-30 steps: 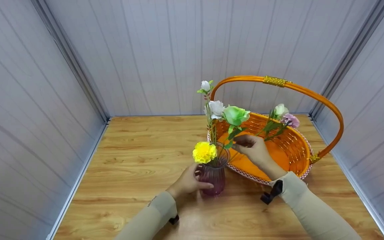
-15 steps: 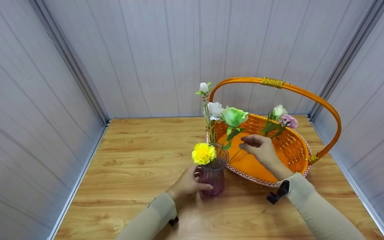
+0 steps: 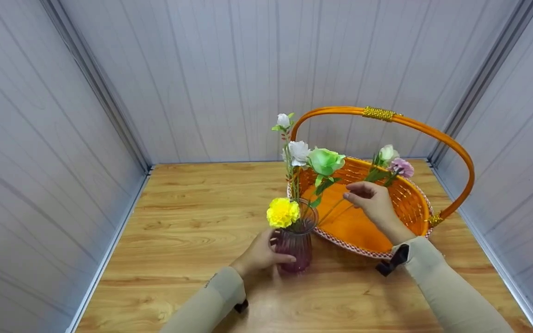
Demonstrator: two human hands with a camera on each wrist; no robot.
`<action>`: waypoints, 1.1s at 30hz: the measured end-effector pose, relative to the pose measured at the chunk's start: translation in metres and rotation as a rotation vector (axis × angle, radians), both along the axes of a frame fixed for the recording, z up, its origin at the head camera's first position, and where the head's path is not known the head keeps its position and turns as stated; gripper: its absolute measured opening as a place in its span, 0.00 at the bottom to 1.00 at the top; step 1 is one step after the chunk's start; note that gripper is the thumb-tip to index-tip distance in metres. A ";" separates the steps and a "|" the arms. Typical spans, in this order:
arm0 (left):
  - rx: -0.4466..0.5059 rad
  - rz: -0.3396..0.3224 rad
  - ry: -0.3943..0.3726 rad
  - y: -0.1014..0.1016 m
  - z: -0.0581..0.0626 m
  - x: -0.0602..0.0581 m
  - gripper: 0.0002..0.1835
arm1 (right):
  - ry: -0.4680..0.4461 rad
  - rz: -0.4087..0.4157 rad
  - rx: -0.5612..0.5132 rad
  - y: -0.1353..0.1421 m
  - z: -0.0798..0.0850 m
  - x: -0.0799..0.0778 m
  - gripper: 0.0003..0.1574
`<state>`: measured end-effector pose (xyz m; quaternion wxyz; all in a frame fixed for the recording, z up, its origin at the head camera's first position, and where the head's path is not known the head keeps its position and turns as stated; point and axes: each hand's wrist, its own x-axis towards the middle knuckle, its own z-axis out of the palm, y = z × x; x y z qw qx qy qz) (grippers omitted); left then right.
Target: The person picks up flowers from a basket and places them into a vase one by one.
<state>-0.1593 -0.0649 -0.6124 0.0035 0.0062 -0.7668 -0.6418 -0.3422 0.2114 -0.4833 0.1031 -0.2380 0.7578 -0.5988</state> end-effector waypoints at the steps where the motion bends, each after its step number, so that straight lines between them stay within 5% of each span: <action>1: -0.003 0.002 -0.005 0.000 0.000 0.000 0.44 | -0.012 -0.008 -0.003 0.001 0.000 -0.002 0.18; 8: -0.022 0.006 -0.023 -0.001 0.001 0.000 0.46 | -0.210 -0.081 -0.075 0.008 -0.005 -0.019 0.12; 16: -0.032 0.004 0.015 0.000 -0.001 0.000 0.45 | -0.488 -0.170 -0.154 0.018 -0.016 -0.037 0.15; 25: -0.077 -0.001 0.018 -0.002 0.000 0.000 0.46 | -0.639 -0.185 -0.157 0.027 -0.022 -0.051 0.29; 33: -0.066 0.005 0.015 -0.001 0.000 -0.001 0.46 | -0.647 -0.167 -0.068 0.031 -0.028 -0.057 0.39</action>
